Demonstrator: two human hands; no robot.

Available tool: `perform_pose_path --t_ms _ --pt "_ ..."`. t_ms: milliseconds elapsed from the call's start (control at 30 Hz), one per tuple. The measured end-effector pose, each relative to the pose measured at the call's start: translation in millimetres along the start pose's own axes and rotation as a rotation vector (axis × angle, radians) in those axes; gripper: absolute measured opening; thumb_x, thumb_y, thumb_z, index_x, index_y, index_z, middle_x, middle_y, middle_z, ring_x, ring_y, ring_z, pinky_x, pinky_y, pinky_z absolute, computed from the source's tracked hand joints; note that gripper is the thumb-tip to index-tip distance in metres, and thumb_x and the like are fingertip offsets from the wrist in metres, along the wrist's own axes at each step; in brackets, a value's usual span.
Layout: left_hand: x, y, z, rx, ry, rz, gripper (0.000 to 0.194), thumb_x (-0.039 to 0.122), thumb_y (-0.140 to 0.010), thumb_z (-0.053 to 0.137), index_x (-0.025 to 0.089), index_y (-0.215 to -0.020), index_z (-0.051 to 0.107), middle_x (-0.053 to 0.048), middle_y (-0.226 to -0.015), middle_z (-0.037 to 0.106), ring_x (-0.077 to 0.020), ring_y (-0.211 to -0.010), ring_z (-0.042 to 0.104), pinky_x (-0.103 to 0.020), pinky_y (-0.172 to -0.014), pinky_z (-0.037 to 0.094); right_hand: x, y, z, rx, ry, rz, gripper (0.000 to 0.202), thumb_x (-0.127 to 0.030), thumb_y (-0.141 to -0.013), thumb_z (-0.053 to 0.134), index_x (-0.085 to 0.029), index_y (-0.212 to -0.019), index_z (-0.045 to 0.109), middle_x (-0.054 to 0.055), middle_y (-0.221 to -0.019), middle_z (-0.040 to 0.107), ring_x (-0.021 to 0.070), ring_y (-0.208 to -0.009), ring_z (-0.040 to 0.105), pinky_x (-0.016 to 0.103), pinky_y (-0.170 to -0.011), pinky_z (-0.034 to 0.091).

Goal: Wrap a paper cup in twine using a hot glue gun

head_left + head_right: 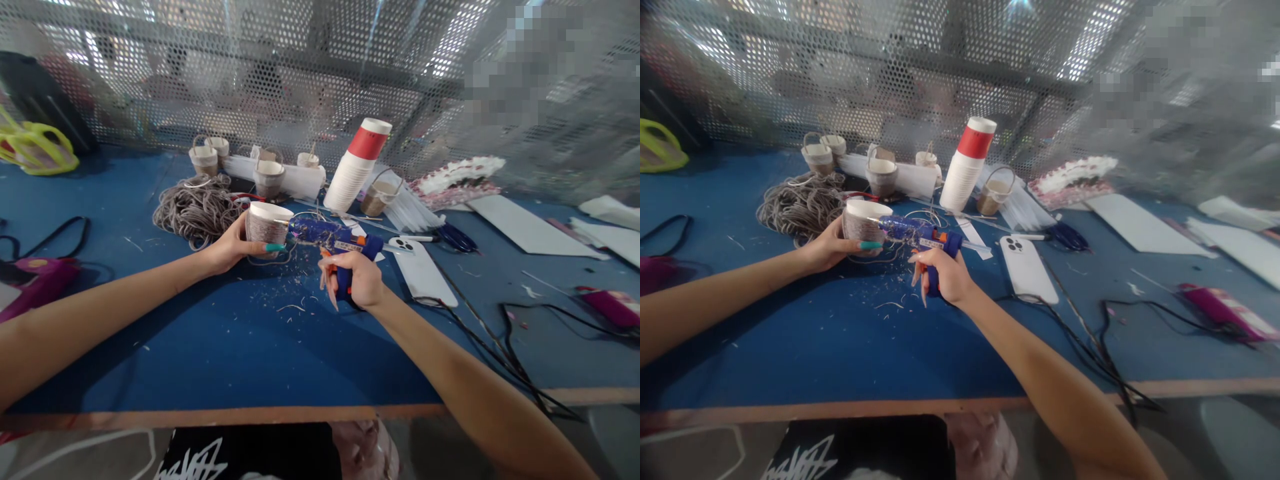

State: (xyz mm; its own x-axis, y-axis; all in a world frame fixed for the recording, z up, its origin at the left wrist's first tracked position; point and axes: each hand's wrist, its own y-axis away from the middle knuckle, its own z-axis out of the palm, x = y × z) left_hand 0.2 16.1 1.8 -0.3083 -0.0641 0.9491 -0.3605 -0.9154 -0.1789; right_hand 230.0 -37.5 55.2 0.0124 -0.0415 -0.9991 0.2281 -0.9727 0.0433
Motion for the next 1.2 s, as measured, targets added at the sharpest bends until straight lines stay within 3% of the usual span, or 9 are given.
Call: perform_pose_path --t_ms 333,1200 --pt "2.9 1.9 2.0 -0.020 0.054 -0.032 0.073 0.025 -0.057 0.089 0.019 -0.122 0.055 -0.010 -0.112 0.072 -0.0292 -0.101 0.071 -0.041 -0.086 0.059 1.2 -0.5 -1.8 0.005 0.004 0.001 0.023 -0.039 -0.059 0.059 -0.019 -0.049 0.062 -0.001 -0.038 0.053 0.0103 -0.032 0.048 0.024 -0.031 0.041" --pt "6.7 3.3 2.7 -0.045 0.124 -0.074 0.062 0.026 -0.057 0.084 0.017 -0.114 0.060 -0.009 -0.103 0.076 -0.0311 -0.098 0.072 -0.046 -0.088 0.058 0.1 -3.0 -3.0 0.032 0.048 0.002 0.026 -0.041 -0.058 0.059 -0.020 -0.044 0.057 0.000 -0.038 0.049 0.0113 -0.034 0.048 0.027 -0.037 0.040"
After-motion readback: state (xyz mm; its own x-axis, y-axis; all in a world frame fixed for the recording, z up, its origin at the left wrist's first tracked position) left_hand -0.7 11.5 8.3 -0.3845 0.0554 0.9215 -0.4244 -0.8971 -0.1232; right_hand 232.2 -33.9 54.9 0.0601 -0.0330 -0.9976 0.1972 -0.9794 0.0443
